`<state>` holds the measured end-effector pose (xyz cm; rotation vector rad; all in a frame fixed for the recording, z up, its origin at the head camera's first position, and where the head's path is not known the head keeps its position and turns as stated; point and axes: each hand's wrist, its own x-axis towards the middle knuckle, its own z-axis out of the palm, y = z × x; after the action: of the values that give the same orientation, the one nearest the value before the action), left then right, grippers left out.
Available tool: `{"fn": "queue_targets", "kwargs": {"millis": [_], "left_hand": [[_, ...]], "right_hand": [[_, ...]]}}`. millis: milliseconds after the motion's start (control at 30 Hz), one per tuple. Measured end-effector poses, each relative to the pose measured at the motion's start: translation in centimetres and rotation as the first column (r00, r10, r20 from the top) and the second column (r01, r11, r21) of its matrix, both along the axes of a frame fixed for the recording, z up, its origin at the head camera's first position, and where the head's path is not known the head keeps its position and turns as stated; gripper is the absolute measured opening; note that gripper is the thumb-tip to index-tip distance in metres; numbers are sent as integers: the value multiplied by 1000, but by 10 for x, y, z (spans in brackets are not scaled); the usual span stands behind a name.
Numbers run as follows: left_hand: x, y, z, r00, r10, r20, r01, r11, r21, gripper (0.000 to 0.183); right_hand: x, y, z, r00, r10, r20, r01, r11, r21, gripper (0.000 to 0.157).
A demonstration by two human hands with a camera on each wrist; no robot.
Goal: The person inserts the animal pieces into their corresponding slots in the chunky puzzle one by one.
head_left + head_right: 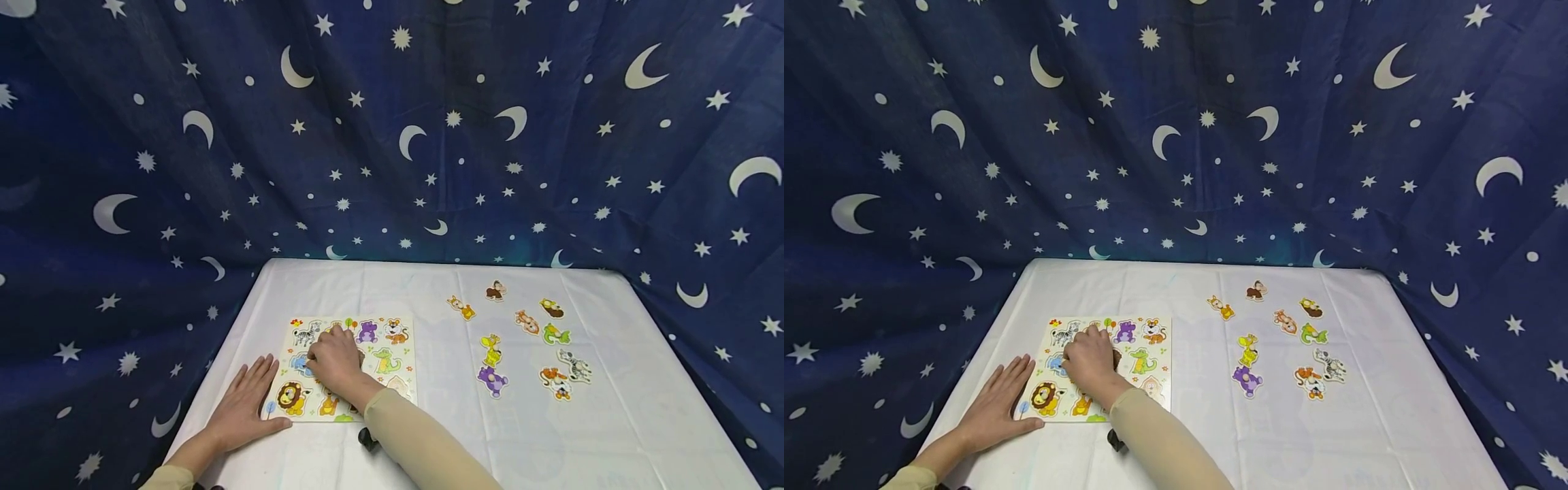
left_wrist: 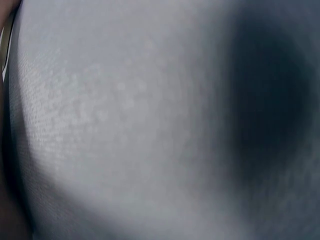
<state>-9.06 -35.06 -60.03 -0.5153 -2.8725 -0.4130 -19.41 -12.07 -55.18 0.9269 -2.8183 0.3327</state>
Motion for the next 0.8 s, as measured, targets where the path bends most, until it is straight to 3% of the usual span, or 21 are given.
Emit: {"fn": "queue_targets", "kwargs": {"millis": [567,800], "left_hand": [[-1,0,2,997,25,73,-24,1000,-12,122],[-1,-1,1,1000,7,24,-7,1000,-6,120]], "right_hand": [[-1,-13,-4,997,-61,46,63,997,-36,14],[1,-13,-5,996,-71,47,74,995,-60,14]]}}
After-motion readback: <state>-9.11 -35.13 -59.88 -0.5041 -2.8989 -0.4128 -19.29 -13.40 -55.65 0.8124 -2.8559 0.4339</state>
